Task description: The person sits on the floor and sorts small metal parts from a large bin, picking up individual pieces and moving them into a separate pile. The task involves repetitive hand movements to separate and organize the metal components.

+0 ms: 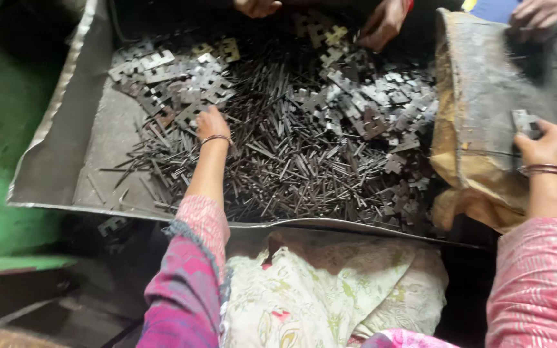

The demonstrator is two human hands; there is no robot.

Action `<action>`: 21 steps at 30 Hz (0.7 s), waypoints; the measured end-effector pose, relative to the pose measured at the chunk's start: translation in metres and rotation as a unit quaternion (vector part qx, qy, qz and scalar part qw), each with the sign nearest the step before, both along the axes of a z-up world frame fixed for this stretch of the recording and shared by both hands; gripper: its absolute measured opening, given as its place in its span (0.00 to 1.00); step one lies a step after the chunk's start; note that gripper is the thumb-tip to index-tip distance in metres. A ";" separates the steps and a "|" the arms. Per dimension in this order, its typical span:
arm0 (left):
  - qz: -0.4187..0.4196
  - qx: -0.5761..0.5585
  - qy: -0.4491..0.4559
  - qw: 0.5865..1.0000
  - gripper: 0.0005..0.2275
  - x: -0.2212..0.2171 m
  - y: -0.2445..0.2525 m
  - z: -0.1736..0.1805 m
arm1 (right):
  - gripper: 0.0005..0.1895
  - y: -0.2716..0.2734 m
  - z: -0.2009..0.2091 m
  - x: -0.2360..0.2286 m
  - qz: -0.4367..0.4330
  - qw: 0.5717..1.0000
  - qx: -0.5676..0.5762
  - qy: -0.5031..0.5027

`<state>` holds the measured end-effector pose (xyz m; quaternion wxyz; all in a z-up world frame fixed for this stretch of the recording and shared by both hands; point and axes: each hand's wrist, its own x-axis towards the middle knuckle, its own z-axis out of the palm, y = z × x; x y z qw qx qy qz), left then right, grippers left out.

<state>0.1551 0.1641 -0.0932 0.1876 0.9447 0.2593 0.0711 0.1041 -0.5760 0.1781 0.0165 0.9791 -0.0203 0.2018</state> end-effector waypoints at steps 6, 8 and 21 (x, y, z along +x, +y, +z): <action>0.042 -0.173 -0.019 0.984 0.29 -0.016 0.010 0.032 | 0.16 -0.008 -0.014 0.025 -0.036 0.995 -0.003 0.098; 0.049 -0.234 -0.035 0.970 0.24 -0.023 0.009 0.050 | 0.14 0.003 -0.008 0.026 -0.044 0.995 -0.010 0.089; -0.584 0.082 -0.186 0.786 0.10 -0.103 -0.053 0.134 | 0.20 0.284 -0.031 -0.106 0.209 0.952 0.222 -0.021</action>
